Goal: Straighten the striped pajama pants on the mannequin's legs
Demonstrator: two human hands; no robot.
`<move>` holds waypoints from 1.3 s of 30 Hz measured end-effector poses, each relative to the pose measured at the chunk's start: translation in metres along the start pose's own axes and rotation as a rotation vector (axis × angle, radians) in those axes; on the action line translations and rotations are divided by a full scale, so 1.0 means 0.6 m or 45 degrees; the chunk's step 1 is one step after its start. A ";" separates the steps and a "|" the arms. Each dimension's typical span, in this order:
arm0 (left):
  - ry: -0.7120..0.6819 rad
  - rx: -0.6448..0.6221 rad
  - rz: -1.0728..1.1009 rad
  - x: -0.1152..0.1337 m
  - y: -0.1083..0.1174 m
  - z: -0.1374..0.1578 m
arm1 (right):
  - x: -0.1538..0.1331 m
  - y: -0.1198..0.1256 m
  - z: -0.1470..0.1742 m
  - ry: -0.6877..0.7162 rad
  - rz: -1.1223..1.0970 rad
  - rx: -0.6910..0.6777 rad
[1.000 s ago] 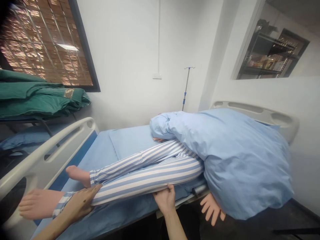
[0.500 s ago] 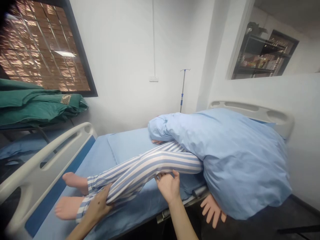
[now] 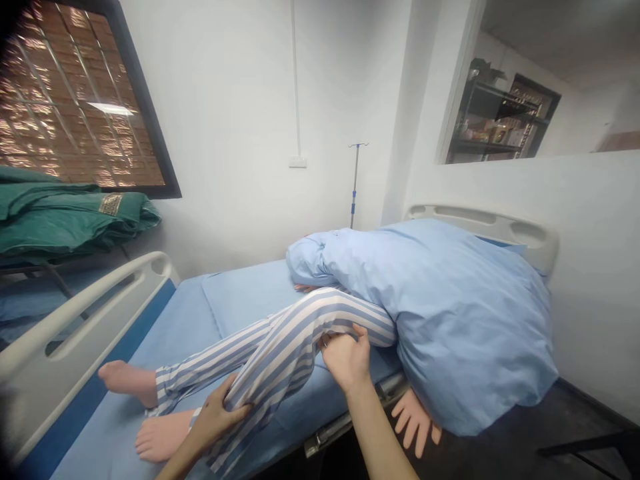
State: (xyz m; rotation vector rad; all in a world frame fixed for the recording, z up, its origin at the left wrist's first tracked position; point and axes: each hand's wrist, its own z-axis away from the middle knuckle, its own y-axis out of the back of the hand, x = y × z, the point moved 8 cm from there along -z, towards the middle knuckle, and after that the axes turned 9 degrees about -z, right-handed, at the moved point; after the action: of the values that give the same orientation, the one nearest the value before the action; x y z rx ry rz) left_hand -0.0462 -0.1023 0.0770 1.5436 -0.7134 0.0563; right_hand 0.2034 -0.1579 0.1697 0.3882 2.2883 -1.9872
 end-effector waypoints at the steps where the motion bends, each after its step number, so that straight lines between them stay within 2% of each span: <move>1: 0.020 -0.003 -0.056 -0.003 0.001 -0.006 | -0.002 -0.003 -0.002 0.005 -0.009 -0.007; 4: 0.045 0.002 -0.159 0.002 -0.014 -0.018 | -0.007 -0.008 -0.006 0.016 -0.023 -0.019; 11: 0.141 0.048 -0.078 0.041 -0.089 -0.017 | -0.021 -0.007 0.001 -0.025 0.038 -0.002; 16: 0.182 0.053 -0.102 0.044 -0.098 -0.015 | -0.023 -0.007 0.002 -0.040 0.041 0.026; 20: 0.147 0.009 -0.149 0.043 -0.077 -0.016 | -0.023 -0.009 0.000 -0.041 0.047 0.045; 25: 0.077 -0.027 -0.279 0.034 -0.030 -0.012 | -0.020 -0.009 0.001 -0.038 0.042 0.061; 34: 0.046 -0.137 -0.502 -0.045 0.050 0.024 | 0.025 0.029 0.018 -0.053 -0.032 0.144; 39: 0.064 -0.172 -0.657 -0.078 0.079 0.044 | 0.054 0.060 0.033 -0.117 -0.060 0.169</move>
State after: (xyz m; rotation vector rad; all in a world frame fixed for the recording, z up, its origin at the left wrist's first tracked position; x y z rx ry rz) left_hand -0.1157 -0.1046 0.0945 1.5469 -0.2576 -0.3306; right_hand 0.1788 -0.1684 0.1249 0.2489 2.1380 -2.1394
